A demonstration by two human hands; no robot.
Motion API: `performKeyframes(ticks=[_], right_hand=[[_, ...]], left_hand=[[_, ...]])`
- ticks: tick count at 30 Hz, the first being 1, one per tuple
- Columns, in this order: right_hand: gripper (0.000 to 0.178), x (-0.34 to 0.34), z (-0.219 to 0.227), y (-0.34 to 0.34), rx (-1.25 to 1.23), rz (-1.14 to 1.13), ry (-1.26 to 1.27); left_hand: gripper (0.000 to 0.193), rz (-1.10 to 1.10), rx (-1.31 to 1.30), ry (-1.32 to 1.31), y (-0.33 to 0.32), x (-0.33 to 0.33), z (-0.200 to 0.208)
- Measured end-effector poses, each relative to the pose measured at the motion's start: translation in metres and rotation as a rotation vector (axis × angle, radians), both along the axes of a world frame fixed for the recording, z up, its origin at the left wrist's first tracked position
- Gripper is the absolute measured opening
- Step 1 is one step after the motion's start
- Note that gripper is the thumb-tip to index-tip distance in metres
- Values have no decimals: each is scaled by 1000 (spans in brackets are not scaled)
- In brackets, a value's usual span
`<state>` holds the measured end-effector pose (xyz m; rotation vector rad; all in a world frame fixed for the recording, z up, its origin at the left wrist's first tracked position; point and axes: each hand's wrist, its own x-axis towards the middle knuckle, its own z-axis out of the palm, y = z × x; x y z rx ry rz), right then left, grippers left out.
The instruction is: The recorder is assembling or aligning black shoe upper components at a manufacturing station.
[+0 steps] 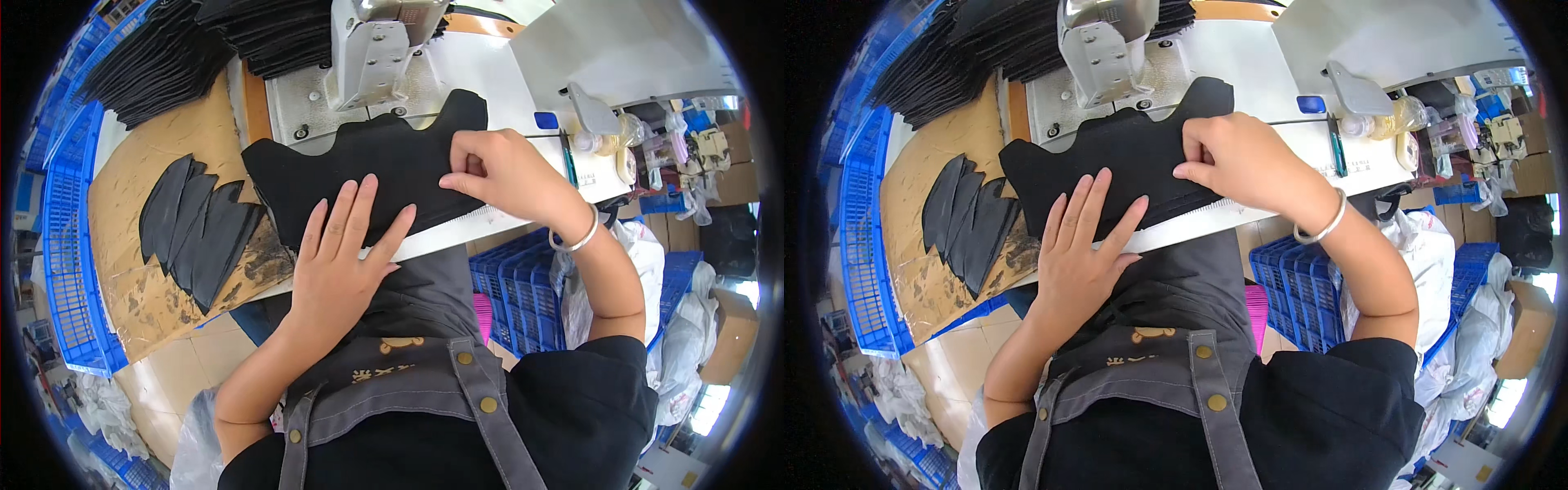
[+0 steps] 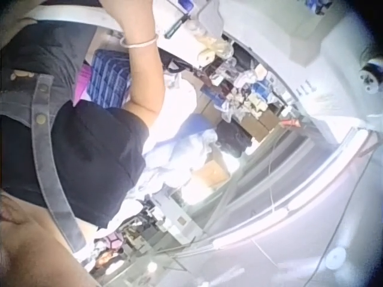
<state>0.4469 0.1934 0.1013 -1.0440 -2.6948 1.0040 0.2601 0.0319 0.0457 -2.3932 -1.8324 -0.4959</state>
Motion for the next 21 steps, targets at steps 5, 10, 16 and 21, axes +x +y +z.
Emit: performKeyframes(ticks=[5,10,16,21], right_hand=[[51,-11,-11,-35,614,171,79],[74,-1,-31,-36,685,216,-98],[60,8,-15,-10,838,380,-38],[41,-3,20,-5,1234,520,145]], left_hand=[[83,35,-6,-115,14,7,4],[89,162,12,14,3,-5,-2],[82,171,35,67,1,-28,11],[56,70,268,143,18,-31,41]])
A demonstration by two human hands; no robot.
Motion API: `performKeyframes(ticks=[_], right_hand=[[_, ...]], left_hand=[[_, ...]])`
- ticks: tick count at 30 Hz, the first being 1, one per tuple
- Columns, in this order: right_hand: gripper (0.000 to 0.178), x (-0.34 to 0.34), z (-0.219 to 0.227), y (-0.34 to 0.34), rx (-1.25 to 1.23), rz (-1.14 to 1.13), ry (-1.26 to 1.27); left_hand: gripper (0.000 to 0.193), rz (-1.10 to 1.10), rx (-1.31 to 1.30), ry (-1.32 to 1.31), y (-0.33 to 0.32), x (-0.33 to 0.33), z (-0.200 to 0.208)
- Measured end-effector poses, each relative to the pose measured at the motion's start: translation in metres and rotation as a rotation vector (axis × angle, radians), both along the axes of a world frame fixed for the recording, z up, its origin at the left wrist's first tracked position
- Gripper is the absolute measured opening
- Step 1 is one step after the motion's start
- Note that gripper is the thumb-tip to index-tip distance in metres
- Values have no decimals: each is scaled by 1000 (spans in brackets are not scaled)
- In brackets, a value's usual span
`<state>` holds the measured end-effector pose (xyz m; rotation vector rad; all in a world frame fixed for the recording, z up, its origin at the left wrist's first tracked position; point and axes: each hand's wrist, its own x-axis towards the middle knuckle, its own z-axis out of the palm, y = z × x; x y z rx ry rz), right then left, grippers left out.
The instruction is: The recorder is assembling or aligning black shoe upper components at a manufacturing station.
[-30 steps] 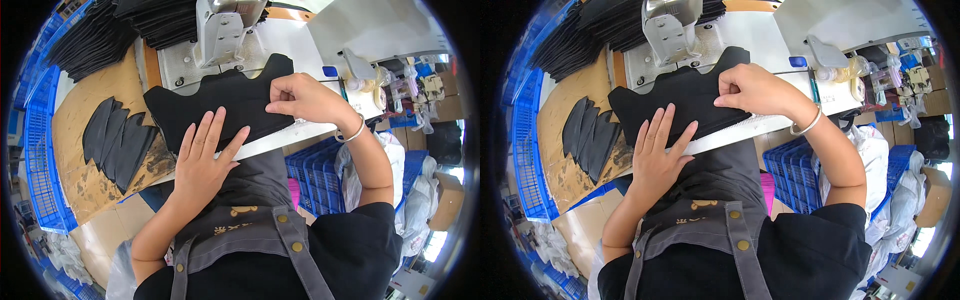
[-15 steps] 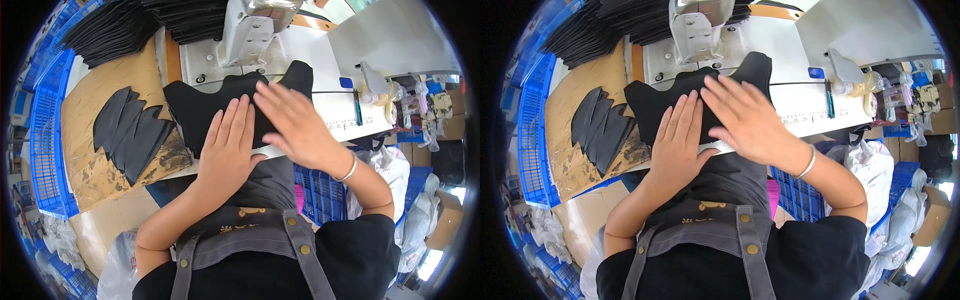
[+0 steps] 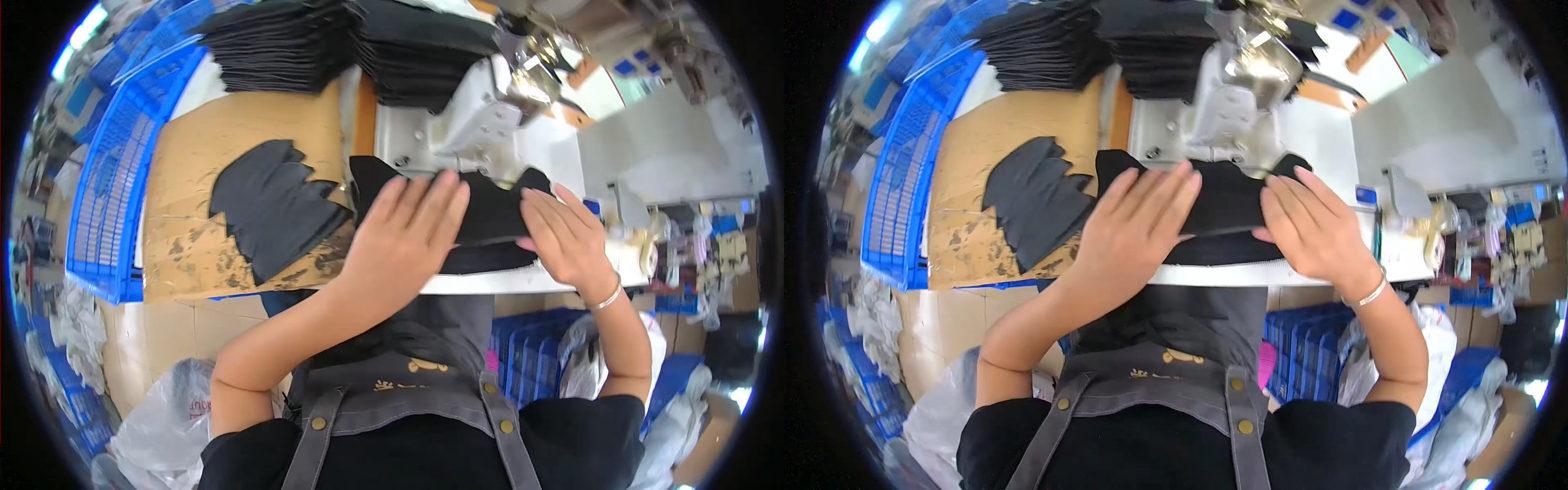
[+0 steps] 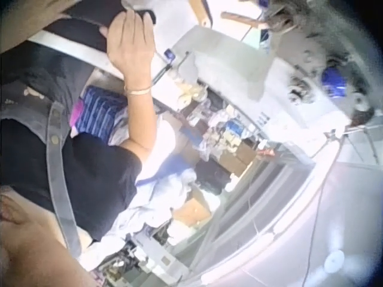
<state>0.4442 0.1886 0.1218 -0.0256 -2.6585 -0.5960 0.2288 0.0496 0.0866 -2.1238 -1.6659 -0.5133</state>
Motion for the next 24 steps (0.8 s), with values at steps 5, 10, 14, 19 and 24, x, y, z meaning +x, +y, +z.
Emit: performKeyframes(ticks=[5,10,14,19,24], right_hand=[[44,-19,31,-38,-276,-25,85],[56,2,-12,-36,-479,-85,137],[50,1,-18,-44,-542,-92,137],[43,-2,-21,-50,-540,-107,123],[42,-1,-27,-52,-605,-94,106]], left_hand=[[37,143,162,123,-40,-30,60],[38,444,482,98,-42,-102,90],[35,358,608,210,38,-150,99],[21,88,483,160,132,-104,81],[45,-155,246,12,141,-85,64]])
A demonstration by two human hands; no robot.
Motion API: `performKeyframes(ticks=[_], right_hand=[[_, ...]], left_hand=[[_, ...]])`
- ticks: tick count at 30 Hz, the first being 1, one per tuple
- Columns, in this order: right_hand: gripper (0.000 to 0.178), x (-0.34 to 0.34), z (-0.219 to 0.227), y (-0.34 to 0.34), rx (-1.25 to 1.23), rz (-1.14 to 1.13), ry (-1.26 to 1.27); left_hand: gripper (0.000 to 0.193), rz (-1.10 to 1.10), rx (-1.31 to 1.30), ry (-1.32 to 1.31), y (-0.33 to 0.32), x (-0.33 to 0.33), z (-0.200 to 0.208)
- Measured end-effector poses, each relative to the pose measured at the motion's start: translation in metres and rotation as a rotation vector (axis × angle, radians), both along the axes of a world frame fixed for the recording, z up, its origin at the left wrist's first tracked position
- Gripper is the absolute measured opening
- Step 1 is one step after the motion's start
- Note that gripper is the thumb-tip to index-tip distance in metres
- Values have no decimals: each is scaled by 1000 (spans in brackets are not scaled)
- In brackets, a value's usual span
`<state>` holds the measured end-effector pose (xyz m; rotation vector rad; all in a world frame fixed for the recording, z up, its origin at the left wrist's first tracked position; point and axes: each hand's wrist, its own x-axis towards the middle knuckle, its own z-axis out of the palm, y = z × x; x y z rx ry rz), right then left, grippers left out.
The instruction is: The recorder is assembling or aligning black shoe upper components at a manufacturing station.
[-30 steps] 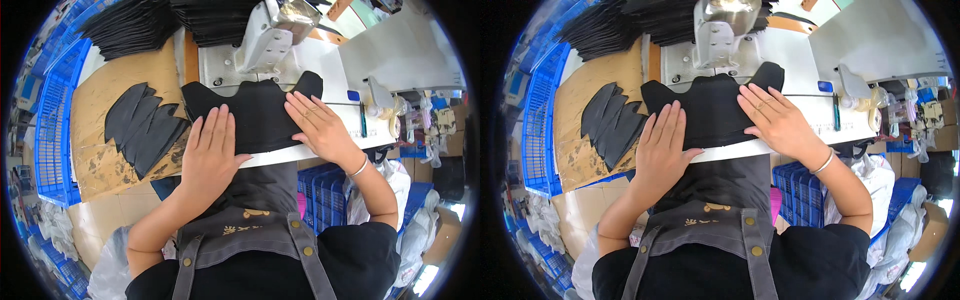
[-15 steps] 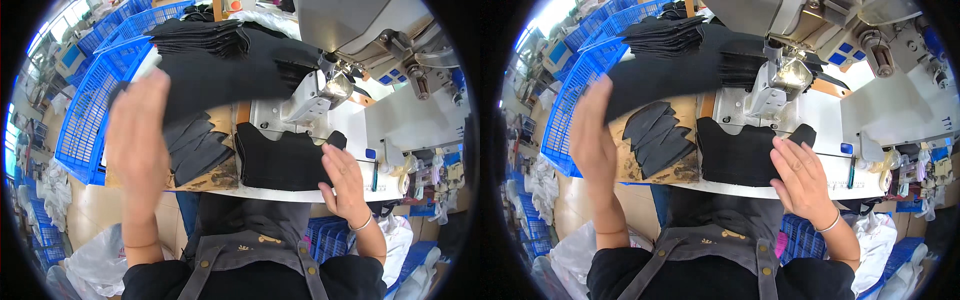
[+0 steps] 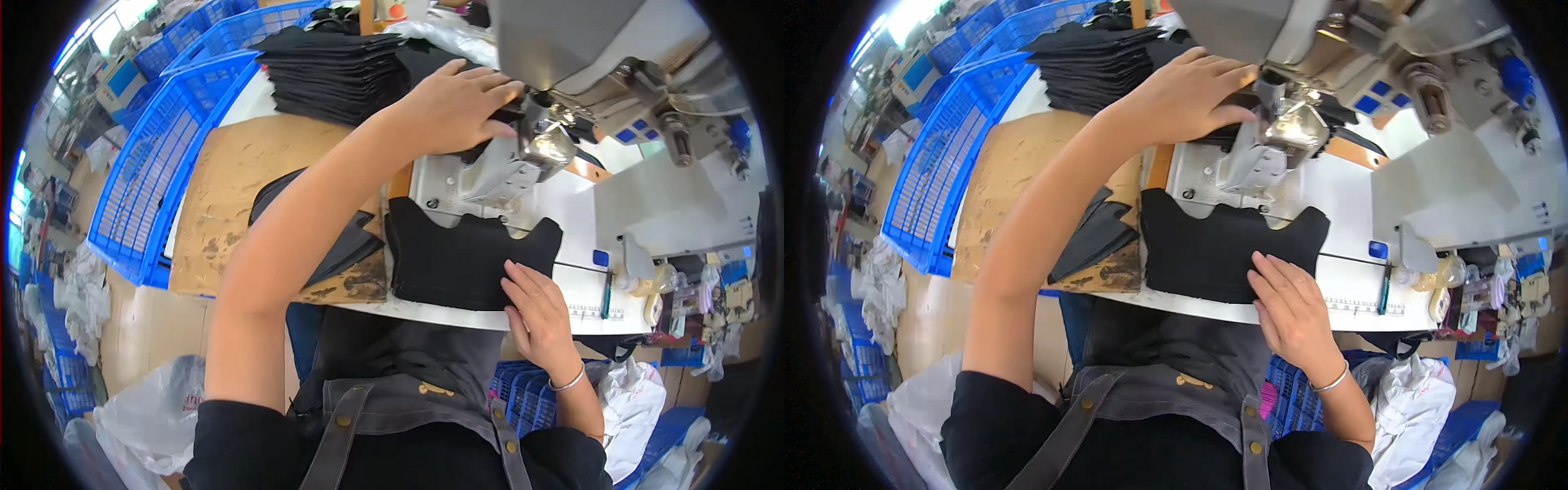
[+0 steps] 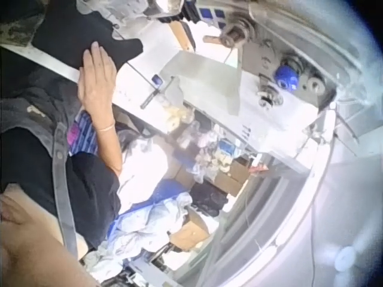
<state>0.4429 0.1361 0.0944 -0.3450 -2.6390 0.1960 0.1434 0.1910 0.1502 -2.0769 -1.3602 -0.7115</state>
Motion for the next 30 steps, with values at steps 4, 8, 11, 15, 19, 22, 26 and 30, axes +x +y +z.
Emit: performKeyframes(ticks=[4,8,11,15,19,22,26,30], right_hand=[[39,6,-7,1,-56,-16,1],[36,-3,-7,6,-73,-1,31],[34,-30,-1,10,-84,69,57],[34,-83,4,15,1,249,70],[29,-136,0,20,-27,346,116],[24,-171,-9,24,-111,395,-24],[23,-215,-31,40,-83,351,-120],[26,-236,-40,49,-122,375,-125]], left_hand=[[43,-53,148,-109,-45,-18,12],[14,224,-251,-436,-118,-63,-29],[19,271,-592,-662,-150,-81,-58],[28,480,-366,-493,-158,-130,-84],[47,555,-727,-760,-153,-134,-83],[51,557,-687,-737,-147,-130,-88],[49,554,-640,-605,-138,-126,-90],[37,385,-539,-604,-138,-136,-106]])
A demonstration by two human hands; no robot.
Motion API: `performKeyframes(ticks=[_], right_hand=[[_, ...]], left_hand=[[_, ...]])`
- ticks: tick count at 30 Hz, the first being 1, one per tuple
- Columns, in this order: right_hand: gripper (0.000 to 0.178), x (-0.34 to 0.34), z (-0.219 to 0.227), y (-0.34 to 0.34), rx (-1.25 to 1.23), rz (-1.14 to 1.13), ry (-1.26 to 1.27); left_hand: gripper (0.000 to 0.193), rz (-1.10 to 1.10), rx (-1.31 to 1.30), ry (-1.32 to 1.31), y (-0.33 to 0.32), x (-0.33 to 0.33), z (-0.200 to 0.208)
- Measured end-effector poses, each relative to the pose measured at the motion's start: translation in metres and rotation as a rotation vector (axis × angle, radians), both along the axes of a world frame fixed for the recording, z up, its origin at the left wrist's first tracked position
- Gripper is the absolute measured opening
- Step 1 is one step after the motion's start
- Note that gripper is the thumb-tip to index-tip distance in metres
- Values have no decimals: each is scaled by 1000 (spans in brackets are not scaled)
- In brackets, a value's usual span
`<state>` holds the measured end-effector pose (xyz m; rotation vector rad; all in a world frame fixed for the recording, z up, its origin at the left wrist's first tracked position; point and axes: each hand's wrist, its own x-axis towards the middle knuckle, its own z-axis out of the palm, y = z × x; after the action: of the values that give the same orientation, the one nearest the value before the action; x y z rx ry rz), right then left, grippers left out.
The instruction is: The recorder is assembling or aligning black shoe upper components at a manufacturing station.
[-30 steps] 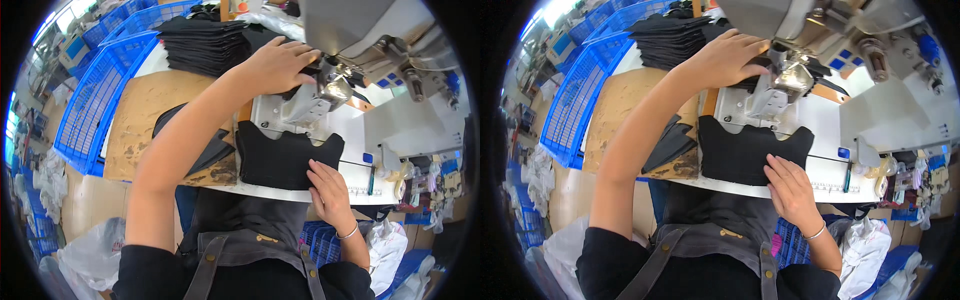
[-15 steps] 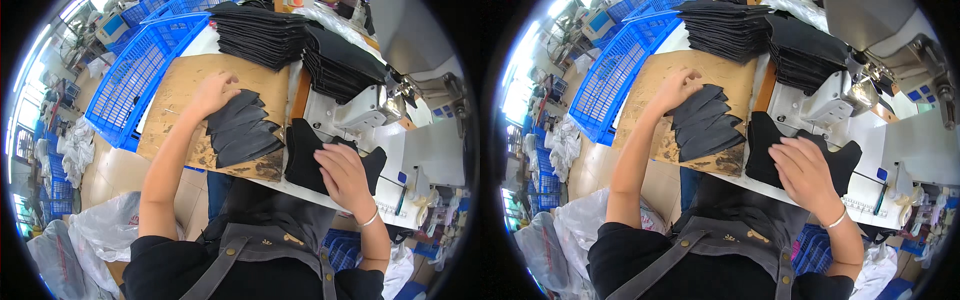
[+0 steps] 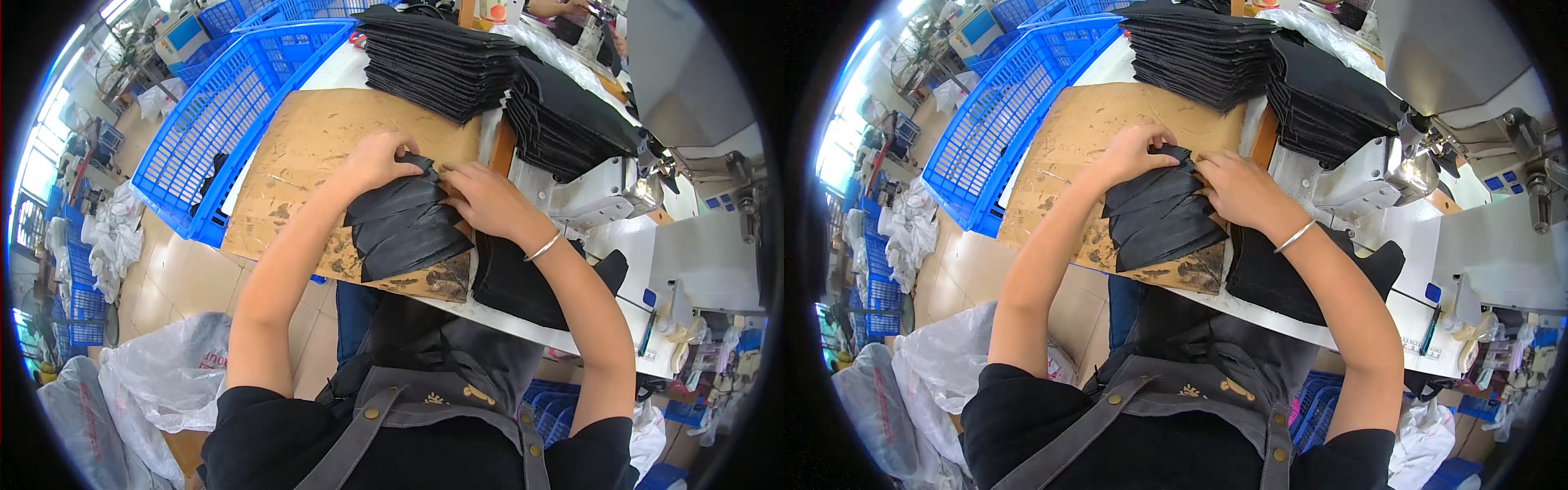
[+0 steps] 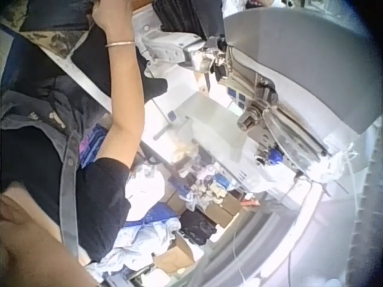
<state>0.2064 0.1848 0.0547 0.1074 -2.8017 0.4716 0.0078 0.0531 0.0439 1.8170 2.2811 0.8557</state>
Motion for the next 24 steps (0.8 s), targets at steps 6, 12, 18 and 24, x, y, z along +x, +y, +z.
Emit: performKeyframes(ticks=[6,12,18,24], right_hand=[[32,-7,-3,-1,32,9,20],[35,-9,-11,-6,113,14,61],[27,-11,-13,-8,169,-50,30],[21,-16,-9,-4,86,-53,-42]], left_hand=[[23,31,-48,-215,5,-3,2],[21,18,162,-215,-6,-2,-5],[13,239,141,-580,-66,-11,2],[16,120,362,-949,-114,-13,0]])
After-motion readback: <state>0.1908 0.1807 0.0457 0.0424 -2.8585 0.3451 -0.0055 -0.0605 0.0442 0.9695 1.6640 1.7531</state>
